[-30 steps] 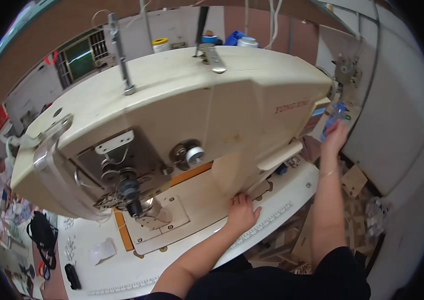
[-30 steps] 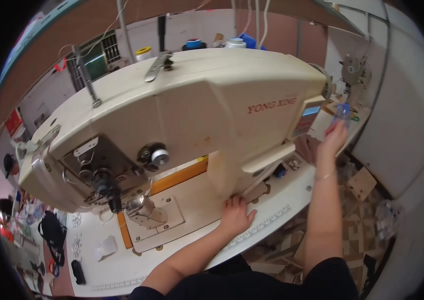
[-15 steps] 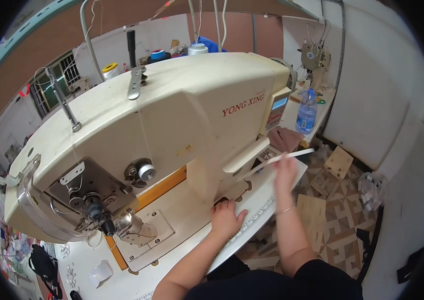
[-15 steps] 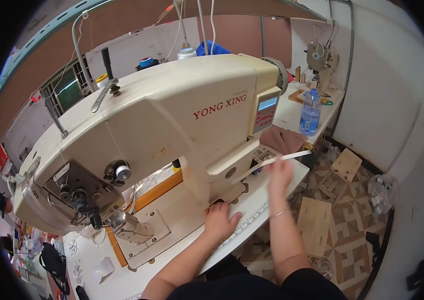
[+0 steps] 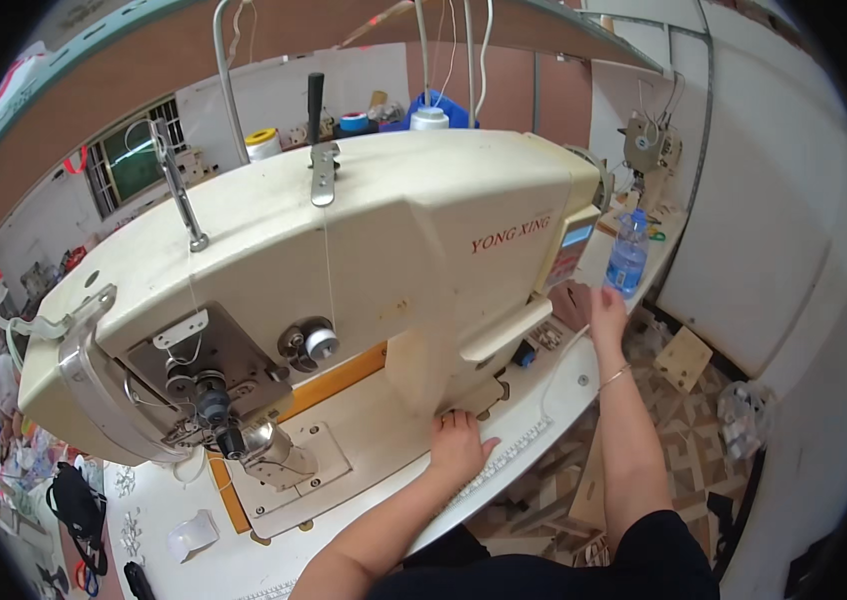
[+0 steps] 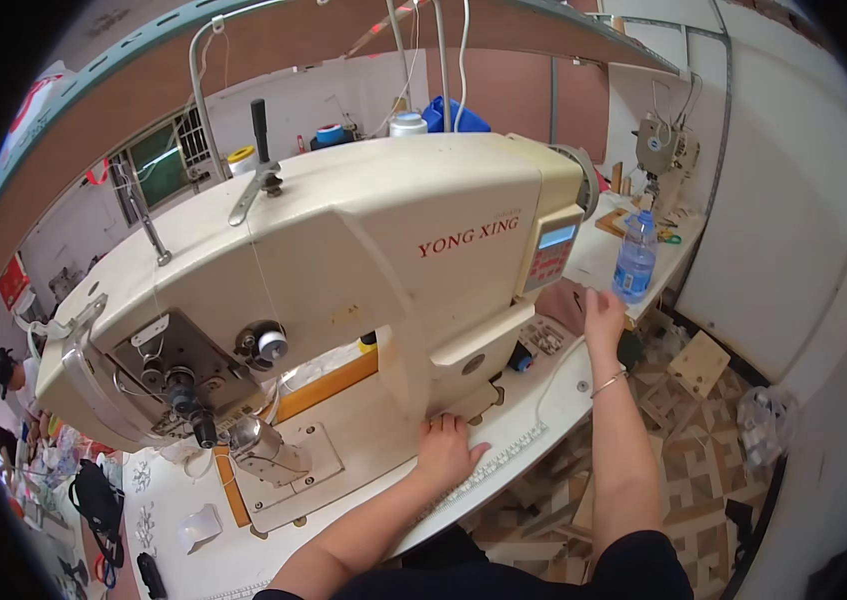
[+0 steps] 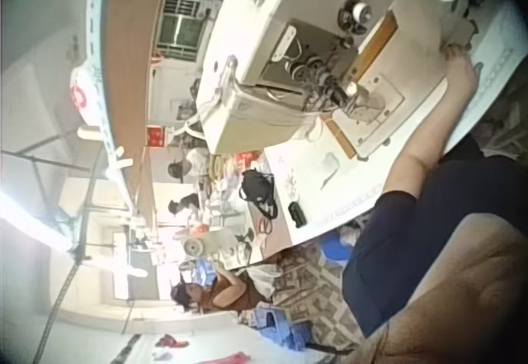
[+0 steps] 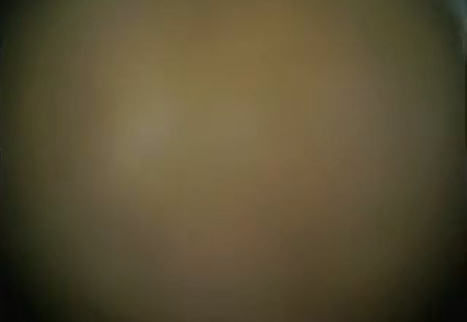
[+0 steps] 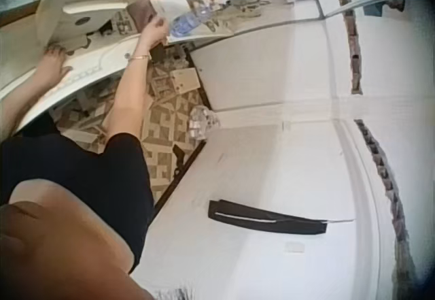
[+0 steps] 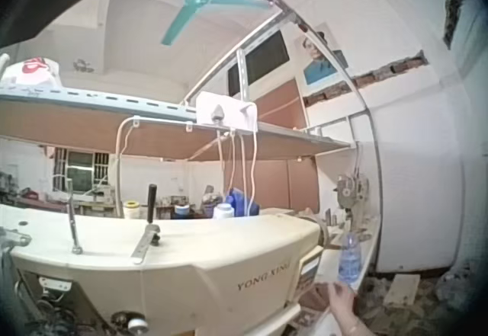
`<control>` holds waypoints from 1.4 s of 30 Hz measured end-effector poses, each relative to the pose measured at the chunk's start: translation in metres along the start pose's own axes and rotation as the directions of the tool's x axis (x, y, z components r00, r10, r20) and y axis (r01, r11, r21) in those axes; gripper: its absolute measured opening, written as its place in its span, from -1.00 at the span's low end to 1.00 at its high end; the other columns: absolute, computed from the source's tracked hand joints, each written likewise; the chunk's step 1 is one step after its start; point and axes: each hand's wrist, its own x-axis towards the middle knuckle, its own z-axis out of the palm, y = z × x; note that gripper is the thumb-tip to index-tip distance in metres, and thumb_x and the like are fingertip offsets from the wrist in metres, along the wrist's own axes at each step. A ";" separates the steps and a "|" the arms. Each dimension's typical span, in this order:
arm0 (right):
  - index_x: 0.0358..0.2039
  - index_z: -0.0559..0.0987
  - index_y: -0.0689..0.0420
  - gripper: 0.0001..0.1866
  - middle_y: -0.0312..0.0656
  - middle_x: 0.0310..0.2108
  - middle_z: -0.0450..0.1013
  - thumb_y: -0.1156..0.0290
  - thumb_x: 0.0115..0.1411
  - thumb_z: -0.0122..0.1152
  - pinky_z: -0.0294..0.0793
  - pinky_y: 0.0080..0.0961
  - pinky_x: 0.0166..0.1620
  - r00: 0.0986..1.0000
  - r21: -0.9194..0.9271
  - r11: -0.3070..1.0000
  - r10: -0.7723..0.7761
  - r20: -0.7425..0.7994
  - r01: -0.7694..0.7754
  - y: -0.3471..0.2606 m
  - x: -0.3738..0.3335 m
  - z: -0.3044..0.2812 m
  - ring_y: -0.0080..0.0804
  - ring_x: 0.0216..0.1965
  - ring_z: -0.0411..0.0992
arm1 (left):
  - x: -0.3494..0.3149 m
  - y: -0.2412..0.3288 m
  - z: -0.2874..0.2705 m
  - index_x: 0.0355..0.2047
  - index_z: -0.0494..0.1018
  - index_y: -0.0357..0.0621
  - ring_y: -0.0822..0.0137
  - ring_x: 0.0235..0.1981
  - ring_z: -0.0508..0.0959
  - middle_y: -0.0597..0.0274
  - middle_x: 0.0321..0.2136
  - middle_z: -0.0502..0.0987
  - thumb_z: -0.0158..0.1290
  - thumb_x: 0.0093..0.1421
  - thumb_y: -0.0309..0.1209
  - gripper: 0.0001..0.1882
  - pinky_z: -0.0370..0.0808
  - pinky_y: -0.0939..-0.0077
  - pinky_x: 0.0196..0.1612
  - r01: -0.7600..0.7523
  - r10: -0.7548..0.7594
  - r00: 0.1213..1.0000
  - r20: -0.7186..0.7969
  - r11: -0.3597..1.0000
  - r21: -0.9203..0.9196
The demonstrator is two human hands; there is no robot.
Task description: The person operates an industrial sewing machine to stitch white fabric pieces, likely face masks. They feed the fabric under the presser foot, guide it through the machine, and trim the connecting threads with scissors. The finished pieces are placed in a pile on the table.
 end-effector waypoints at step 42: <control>-0.06 0.39 0.26 -0.54 -0.16 -0.17 0.41 0.13 0.19 0.03 0.38 -0.47 -0.13 0.954 0.767 0.589 0.023 0.301 -0.256 -0.161 0.137 0.022 -0.41 -0.18 0.40 | 0.002 -0.015 -0.013 -0.18 0.33 -0.48 0.04 -0.09 0.35 -0.12 -0.21 0.39 0.11 -0.07 0.03 -0.27 0.12 0.18 0.04 0.176 -0.152 0.979 0.134 0.967 -0.185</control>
